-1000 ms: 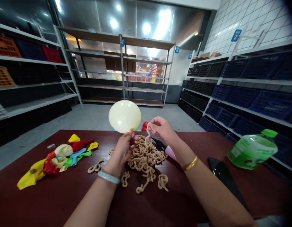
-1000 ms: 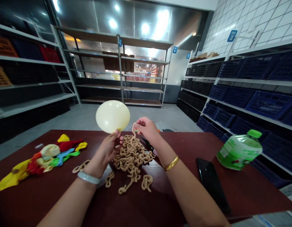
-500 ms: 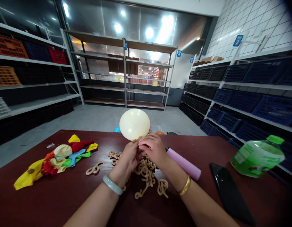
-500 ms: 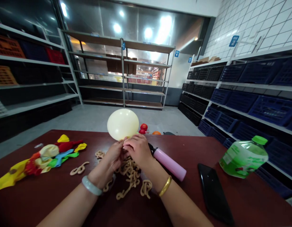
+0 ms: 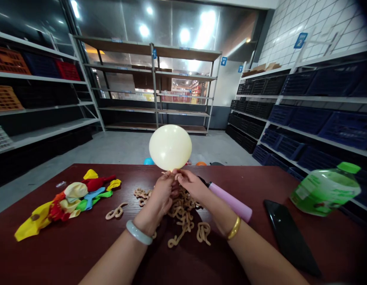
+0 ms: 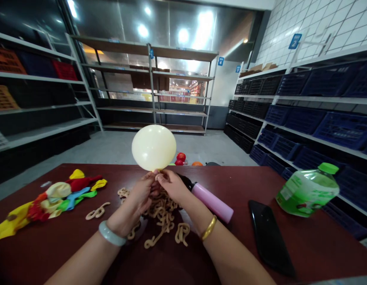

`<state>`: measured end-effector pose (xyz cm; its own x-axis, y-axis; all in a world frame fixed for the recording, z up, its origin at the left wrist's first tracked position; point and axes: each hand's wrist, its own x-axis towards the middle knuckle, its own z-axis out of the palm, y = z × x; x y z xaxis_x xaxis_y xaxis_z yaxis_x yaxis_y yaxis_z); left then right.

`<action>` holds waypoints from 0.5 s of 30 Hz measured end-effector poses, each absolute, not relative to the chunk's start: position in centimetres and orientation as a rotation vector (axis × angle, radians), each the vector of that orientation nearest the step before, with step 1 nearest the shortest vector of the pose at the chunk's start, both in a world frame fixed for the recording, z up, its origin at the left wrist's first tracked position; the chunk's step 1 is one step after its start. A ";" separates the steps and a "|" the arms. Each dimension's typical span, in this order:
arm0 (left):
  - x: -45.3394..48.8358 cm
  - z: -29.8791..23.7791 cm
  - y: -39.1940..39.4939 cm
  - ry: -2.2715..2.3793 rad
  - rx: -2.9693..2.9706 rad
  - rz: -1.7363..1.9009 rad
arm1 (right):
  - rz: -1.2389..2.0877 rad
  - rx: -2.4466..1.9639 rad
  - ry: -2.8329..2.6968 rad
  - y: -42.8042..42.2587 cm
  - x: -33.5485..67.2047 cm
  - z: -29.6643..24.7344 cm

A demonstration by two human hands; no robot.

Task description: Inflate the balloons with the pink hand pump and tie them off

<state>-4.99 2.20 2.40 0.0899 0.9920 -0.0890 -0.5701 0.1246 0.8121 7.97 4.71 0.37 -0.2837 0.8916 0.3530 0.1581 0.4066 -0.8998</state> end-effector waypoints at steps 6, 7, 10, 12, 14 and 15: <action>-5.1 2.1 2.5 0.856 0.765 1.319 | 0.724 -1.117 -1.738 4.6 9.7 2.5; -5.2 1.9 2.5 0.856 0.780 1.309 | 0.823 -1.078 -1.675 4.5 9.9 2.9; -4.9 1.4 2.7 0.828 0.843 1.251 | 1.224 -0.947 -1.404 4.2 9.8 3.5; -4.5 1.1 2.6 0.839 0.868 1.221 | 1.363 -0.890 -1.273 4.0 9.4 3.6; -4.0 0.9 2.4 0.872 0.848 1.225 | 1.397 -0.844 -1.257 3.7 9.1 3.8; -3.7 0.8 2.3 0.882 0.822 1.241 | 1.387 -0.816 -1.288 3.5 9.0 4.0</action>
<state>-3.67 2.26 0.84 0.1030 0.9887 -0.1087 -0.4276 0.1426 0.8927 9.00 3.50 3.97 -0.2404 0.9574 0.1599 -0.2299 0.1039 -0.9677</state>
